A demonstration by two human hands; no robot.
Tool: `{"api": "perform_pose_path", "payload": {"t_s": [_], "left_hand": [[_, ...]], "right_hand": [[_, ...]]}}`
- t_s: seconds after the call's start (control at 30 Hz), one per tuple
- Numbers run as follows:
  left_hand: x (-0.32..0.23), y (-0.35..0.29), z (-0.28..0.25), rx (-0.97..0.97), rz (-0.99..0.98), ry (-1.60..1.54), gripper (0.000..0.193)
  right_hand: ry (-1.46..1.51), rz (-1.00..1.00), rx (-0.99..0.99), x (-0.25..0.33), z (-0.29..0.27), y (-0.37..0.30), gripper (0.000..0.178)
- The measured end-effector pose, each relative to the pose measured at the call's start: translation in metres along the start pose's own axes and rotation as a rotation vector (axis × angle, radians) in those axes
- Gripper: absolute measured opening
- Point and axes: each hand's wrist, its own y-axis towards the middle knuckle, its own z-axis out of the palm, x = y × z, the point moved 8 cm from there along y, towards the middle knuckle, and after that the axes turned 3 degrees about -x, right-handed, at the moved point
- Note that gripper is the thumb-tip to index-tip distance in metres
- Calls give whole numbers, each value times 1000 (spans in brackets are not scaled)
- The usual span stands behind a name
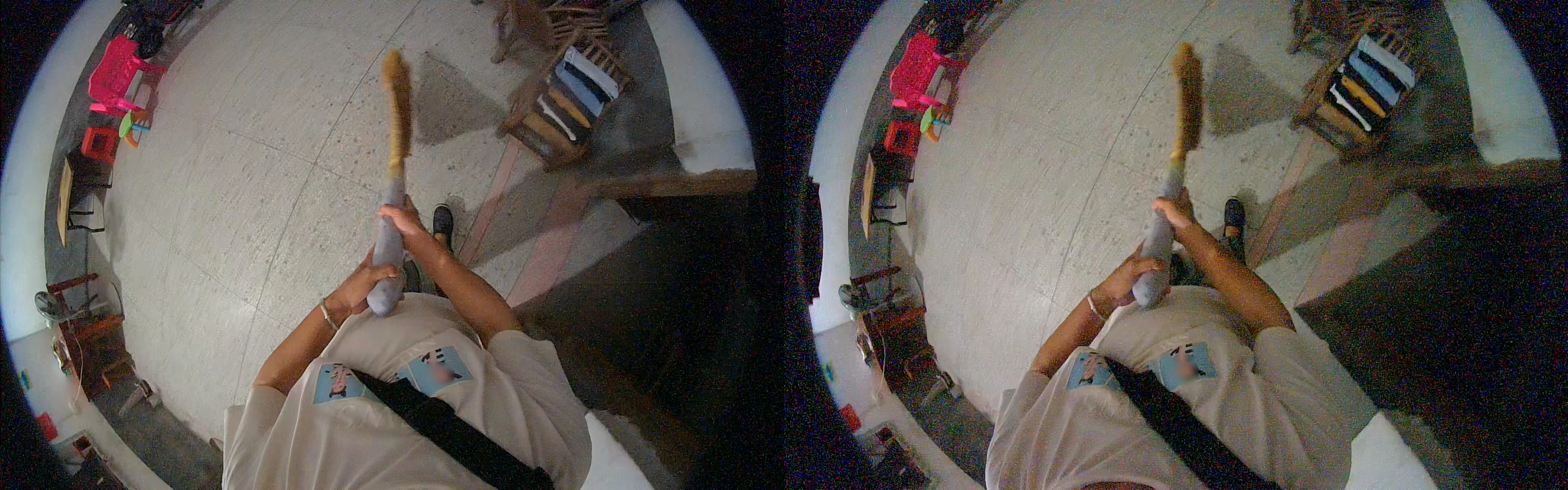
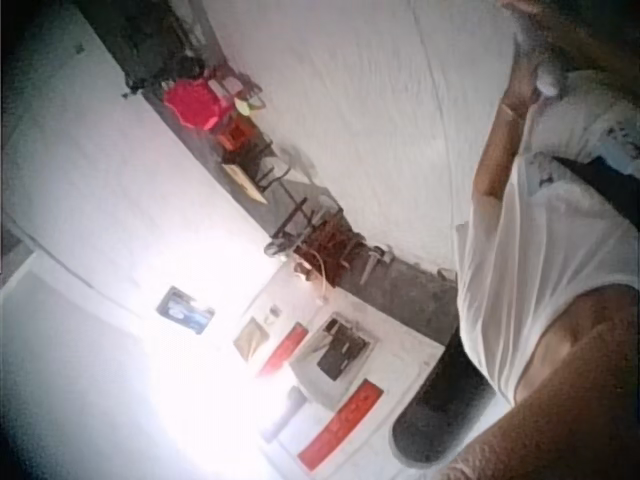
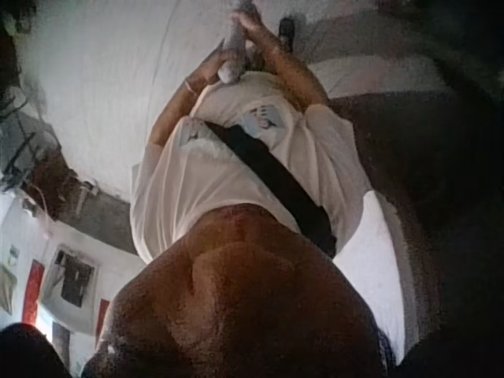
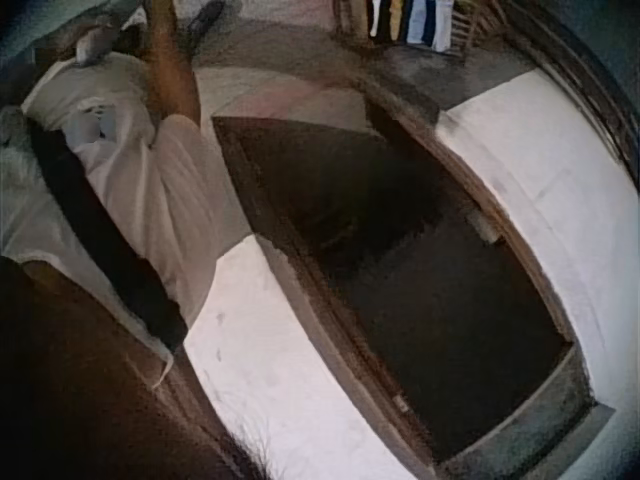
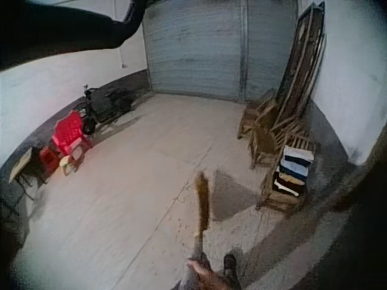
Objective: The person sweeps a tiled floor using a broom with a grey handle and natural bristles. They move systematically across the room, sweeping around furniture and a staircase, and gather debris into a dustpan at the end of the sequence.
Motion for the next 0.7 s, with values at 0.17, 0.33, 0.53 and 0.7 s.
{"api": "perform_pose_path", "payload": {"t_s": [0.17, 0.33, 0.53, 0.7], "left_hand": [[-11, 94, 56, 157, -153, 79, 53], [-11, 170, 77, 82, -286, -86, 61], [-49, 163, 72, -33, -148, -26, 46], [-82, 161, 86, -172, -25, -56, 73]], "right_hand": [[203, 23, -157, 13, -126, 64, 42], [103, 292, -264, 23, -191, 106, 26], [20, 345, -70, 50, -134, 110, 39], [-21, 255, 120, 86, -93, 125, 47]]}}
